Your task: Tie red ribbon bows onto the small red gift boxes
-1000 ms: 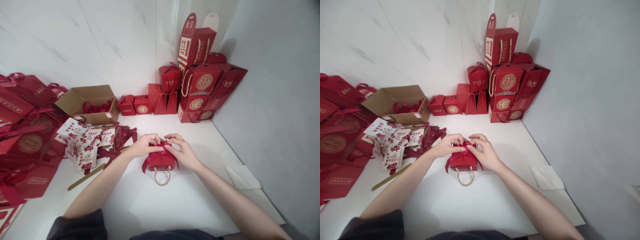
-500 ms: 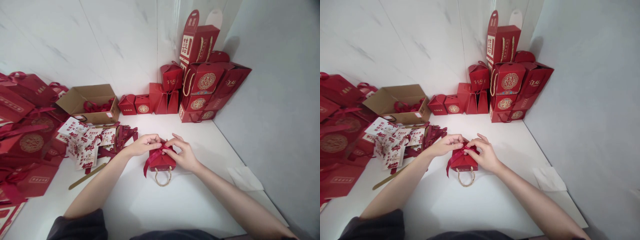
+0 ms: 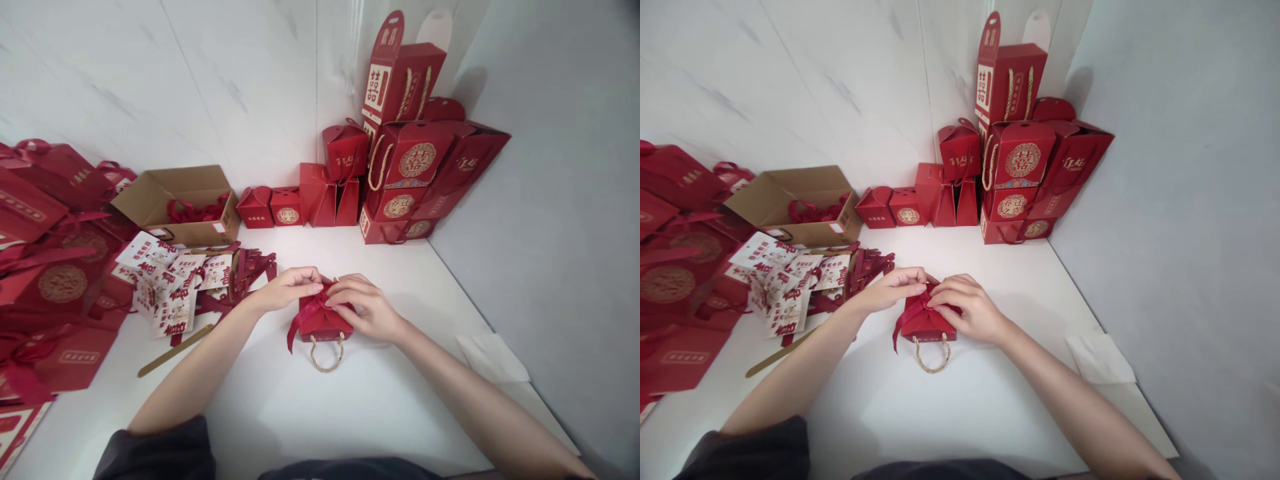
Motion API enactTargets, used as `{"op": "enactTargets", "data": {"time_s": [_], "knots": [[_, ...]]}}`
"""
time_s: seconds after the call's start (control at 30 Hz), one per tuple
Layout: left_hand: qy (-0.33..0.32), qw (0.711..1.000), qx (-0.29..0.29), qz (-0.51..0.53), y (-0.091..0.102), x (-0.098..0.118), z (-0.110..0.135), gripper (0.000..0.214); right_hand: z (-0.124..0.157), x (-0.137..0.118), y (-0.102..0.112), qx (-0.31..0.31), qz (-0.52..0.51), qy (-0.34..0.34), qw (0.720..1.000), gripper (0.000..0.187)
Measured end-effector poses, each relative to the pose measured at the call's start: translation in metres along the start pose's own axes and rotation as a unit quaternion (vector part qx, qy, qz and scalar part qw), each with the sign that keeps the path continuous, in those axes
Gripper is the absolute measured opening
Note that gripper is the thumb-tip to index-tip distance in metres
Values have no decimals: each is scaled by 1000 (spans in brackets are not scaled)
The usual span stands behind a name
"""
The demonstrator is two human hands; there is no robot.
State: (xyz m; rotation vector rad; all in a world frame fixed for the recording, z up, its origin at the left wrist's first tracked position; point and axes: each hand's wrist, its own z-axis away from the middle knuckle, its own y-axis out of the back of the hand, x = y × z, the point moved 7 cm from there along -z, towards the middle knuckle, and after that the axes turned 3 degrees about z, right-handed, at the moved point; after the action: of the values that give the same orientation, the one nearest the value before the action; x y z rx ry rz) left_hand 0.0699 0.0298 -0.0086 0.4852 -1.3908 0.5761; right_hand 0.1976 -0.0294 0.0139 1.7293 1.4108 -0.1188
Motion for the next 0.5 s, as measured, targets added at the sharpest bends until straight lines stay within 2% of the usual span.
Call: {"op": "enactTargets", "data": {"time_s": [0.1, 0.27, 0.33, 0.4, 0.5], "knots": [[0, 1000, 2, -15, -2, 2, 1, 21, -2, -1, 2, -41, 3, -1, 999, 16], [-55, 988, 23, -140, -10, 22, 7, 27, -1, 3, 3, -37, -21, -34, 999, 11], [-71, 977, 33, -200, -15, 31, 11, 23, -1, 4, 4, -37, -32, -44, 998, 11], [-80, 956, 56, -278, -20, 38, 15, 17, -2, 4, 4, -38, -38, -48, 997, 11], [-101, 898, 122, -410, -28, 46, 22, 14, -3, 5, 5, -33, -41, -57, 997, 10]]}}
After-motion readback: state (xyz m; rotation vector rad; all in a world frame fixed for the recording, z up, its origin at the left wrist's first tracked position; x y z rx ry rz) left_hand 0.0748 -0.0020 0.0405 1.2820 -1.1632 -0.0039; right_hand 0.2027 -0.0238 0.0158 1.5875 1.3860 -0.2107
